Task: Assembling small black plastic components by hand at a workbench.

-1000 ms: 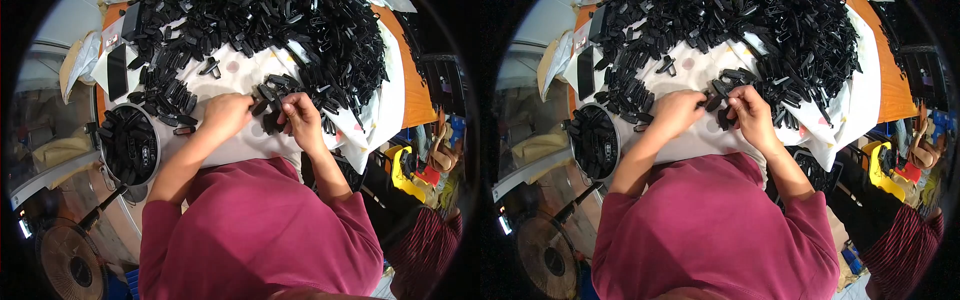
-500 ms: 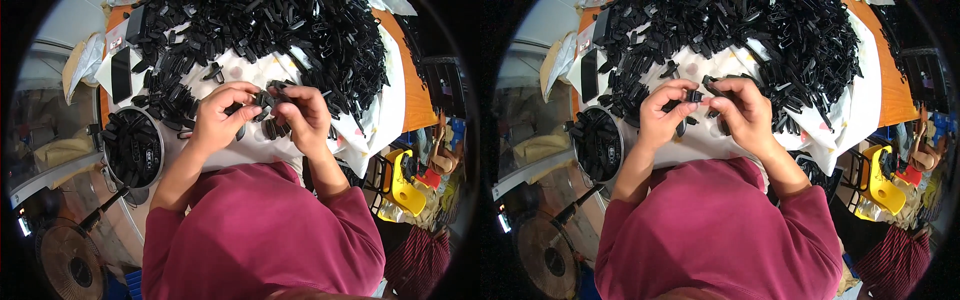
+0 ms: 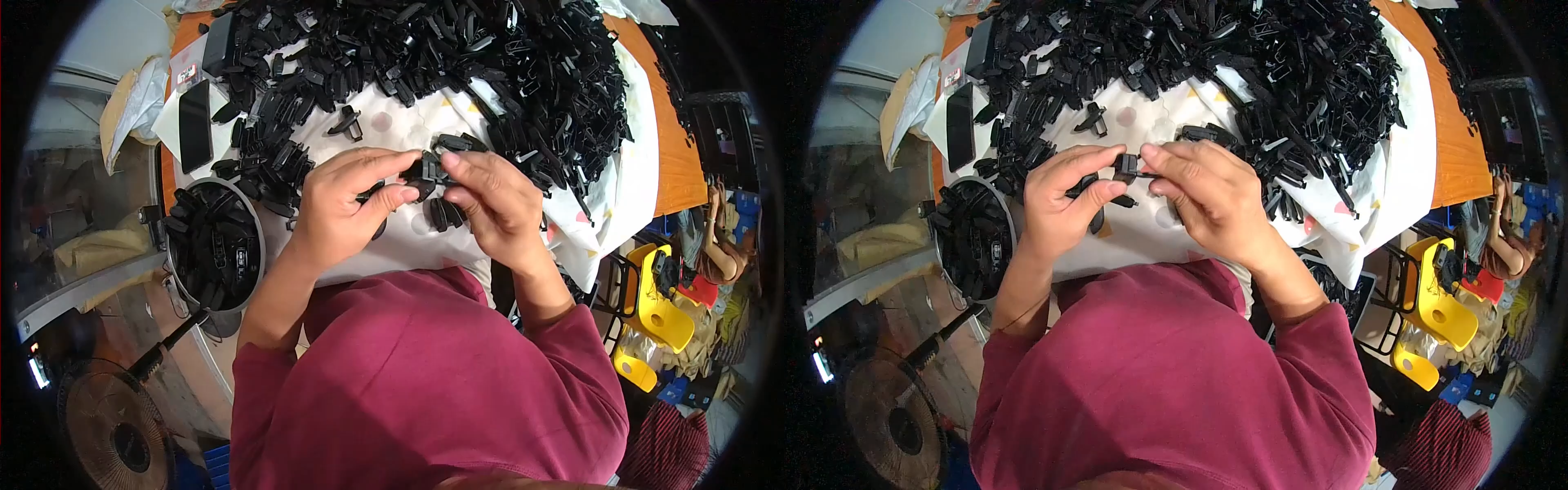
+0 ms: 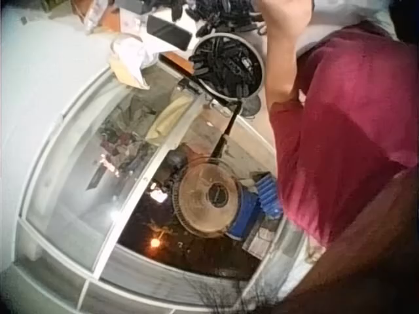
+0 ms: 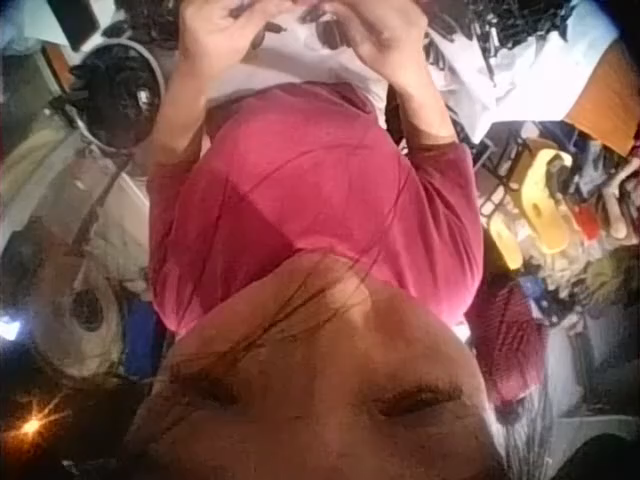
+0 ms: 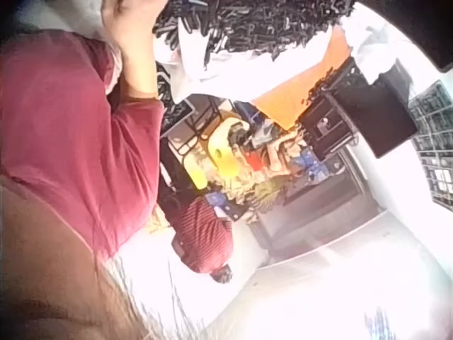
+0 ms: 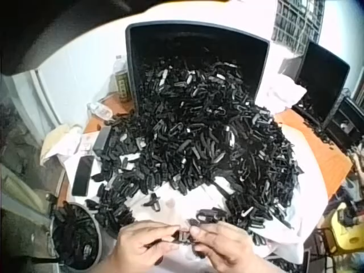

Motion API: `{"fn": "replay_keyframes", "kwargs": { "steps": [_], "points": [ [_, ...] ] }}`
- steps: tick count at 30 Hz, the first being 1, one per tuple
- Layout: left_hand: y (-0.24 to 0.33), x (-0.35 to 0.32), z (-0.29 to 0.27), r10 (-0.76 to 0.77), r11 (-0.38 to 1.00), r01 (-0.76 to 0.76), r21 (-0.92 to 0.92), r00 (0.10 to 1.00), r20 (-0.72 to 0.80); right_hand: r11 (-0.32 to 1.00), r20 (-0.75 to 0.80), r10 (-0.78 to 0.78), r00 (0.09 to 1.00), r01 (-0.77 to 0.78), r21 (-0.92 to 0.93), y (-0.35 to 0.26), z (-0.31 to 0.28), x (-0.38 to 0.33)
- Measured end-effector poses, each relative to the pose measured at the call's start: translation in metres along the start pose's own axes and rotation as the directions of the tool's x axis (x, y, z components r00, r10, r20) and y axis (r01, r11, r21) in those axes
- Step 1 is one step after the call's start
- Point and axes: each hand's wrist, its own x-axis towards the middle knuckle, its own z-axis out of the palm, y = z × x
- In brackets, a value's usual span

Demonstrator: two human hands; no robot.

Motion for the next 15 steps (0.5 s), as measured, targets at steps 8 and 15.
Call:
{"fn": "replay_keyframes", "kwargs": {
  "steps": [8, 15],
  "points": [
    [0.000, -0.013, 0.034, -0.518, 0.735, 0.422, -0.531, 0.854, -0.039, 0.993, -0.215, -0.032, 0.976, 0.008, -0.114, 0.002, 0.035, -0.015],
    [-0.010, -0.018, 0.020, -0.594, 0.423, 0.437, -0.794, 0.795, 0.121, 0.921, -0.067, 0.354, 0.933, -0.336, 0.197, 0.002, 0.037, -0.015]
  ]
}}
